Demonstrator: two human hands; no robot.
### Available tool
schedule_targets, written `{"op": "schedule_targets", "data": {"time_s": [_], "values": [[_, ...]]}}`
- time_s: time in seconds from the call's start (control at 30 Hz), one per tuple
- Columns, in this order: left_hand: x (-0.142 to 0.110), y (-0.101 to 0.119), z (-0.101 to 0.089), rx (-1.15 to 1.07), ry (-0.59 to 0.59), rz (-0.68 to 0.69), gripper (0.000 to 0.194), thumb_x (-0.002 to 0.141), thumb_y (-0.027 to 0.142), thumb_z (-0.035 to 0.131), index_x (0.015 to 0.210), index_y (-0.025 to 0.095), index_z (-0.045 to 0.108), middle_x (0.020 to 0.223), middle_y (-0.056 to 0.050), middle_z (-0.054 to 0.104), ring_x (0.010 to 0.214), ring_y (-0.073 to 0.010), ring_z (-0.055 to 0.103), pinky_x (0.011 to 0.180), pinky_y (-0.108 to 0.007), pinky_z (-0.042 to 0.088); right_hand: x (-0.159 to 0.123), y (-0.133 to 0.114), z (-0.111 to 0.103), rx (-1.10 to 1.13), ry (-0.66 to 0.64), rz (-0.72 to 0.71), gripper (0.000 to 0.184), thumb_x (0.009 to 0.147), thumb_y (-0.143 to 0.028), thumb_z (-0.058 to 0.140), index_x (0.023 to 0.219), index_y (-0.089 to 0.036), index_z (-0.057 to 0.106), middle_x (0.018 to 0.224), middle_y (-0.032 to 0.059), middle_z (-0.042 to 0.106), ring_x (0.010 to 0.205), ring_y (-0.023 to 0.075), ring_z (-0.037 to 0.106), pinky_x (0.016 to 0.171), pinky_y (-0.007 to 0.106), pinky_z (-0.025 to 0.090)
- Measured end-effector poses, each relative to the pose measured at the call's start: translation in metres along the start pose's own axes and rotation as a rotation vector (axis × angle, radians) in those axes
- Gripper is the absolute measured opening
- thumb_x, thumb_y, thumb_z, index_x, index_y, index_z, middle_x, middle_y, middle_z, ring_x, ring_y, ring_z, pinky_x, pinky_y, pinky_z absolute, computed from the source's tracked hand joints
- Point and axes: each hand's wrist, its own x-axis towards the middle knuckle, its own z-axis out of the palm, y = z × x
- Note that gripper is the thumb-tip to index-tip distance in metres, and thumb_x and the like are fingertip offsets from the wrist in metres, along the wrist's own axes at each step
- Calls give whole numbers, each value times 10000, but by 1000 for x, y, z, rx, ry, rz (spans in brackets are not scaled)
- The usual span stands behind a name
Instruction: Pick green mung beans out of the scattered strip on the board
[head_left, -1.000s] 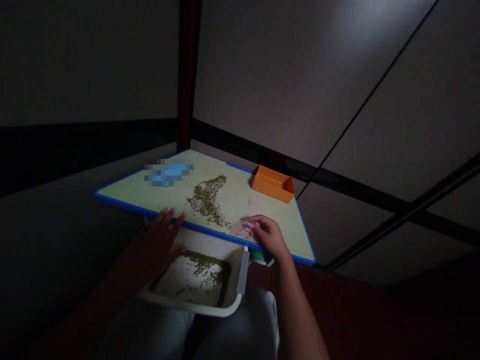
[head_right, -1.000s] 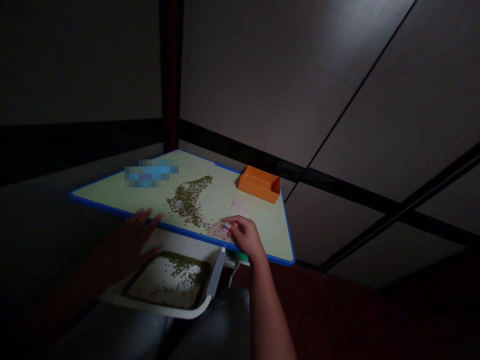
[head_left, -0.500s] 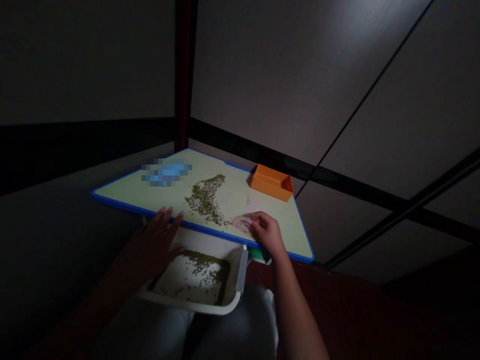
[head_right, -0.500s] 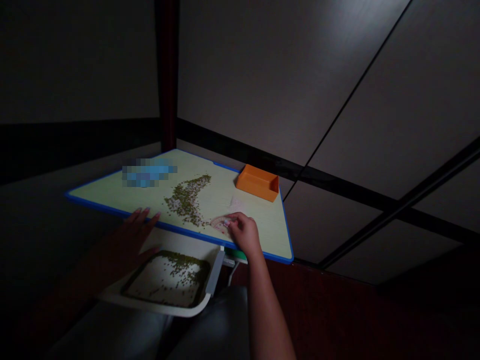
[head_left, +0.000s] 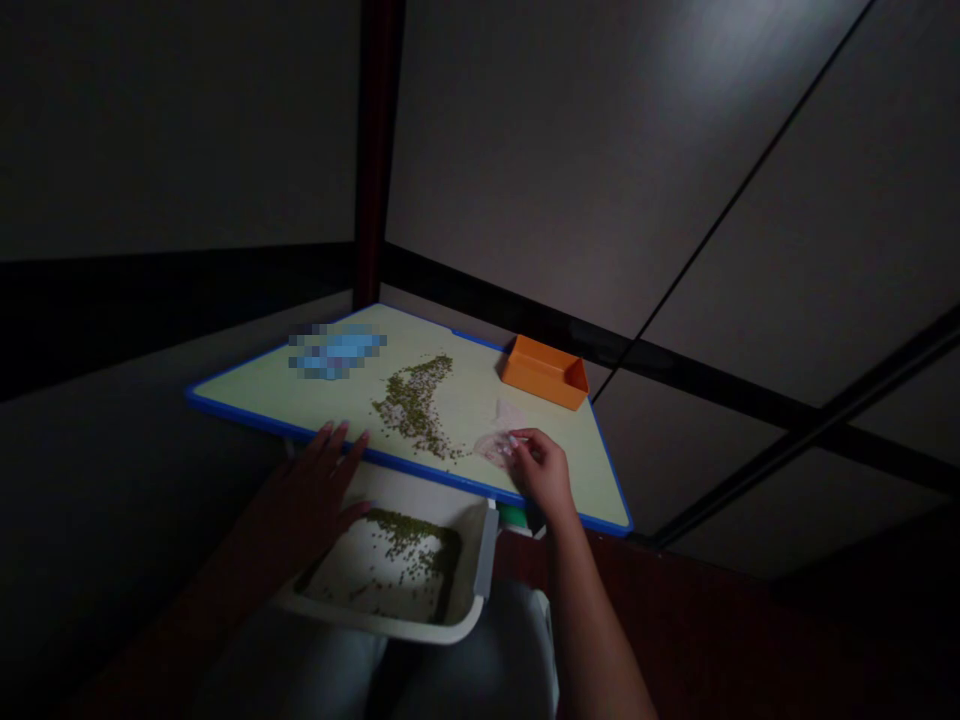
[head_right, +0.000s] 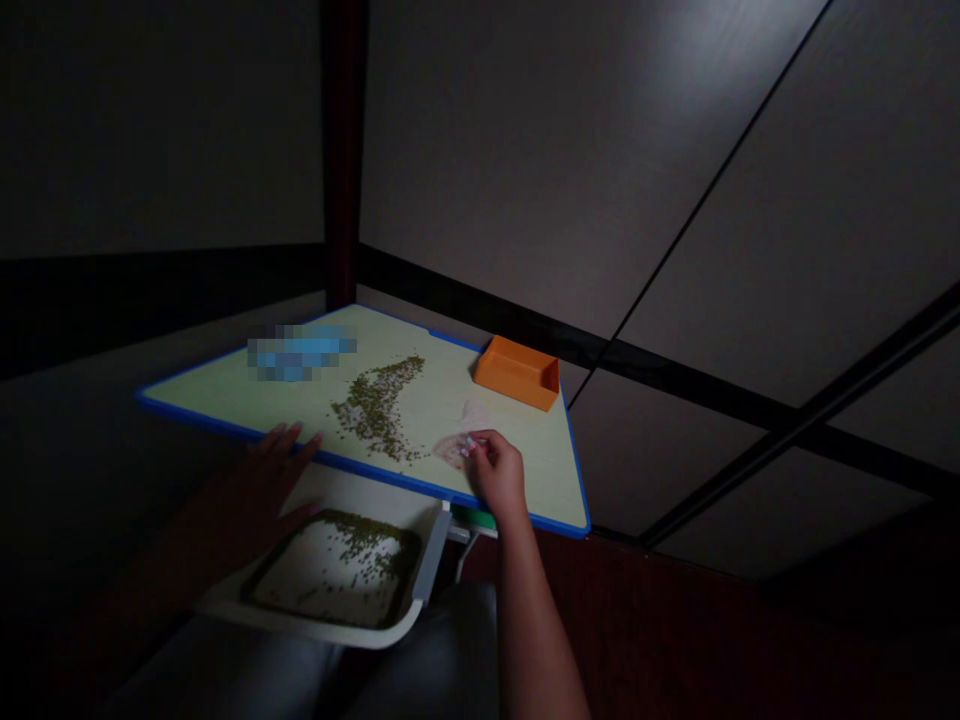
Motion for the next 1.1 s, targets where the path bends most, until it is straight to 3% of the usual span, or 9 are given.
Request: {"op": "schedule_targets", "data": {"time_s": [0.3, 0.67, 0.87, 1.1], "values": [[-2, 0, 3, 40, 29, 11, 716, 897, 469, 455, 1531, 173, 306, 1599, -234, 385, 1487, -395, 351, 1040, -536, 445, 0, -4, 2, 31, -45, 33, 282, 776, -389, 613, 923, -180, 732, 694, 11, 686, 611, 168, 592, 610, 275, 466], [-1, -1, 4, 78, 39, 26, 712, 901, 512, 435, 1519, 175, 328, 1583, -246, 404, 1466, -403, 387, 966, -531, 498, -2, -2, -1, 26, -90, -33, 245, 777, -375, 633, 882, -183, 742, 685, 12, 678, 610, 157, 568, 596, 260, 450], [-2, -1, 4, 22, 43, 26, 729, 896, 503, 448, 1530, 169, 309, 1587, -244, 397, 1475, -403, 368, 1052, -548, 442, 0, 3, 0, -28, -44, 2, 257, 783, -396, 613, 888, -193, 730, 645, -4, 645, 588, 159, 558, 562, 254, 418], [-2, 1, 3, 9, 28, -3, 699, 912, 503, 411, 1525, 180, 327, 1598, -234, 386, 1479, -406, 360, 1011, -553, 465, 1, 7, 1, 13, -116, 6, 244, 777, -333, 612, 931, -188, 735, 652, -13, 626, 586, 149, 533, 545, 237, 402]]}}
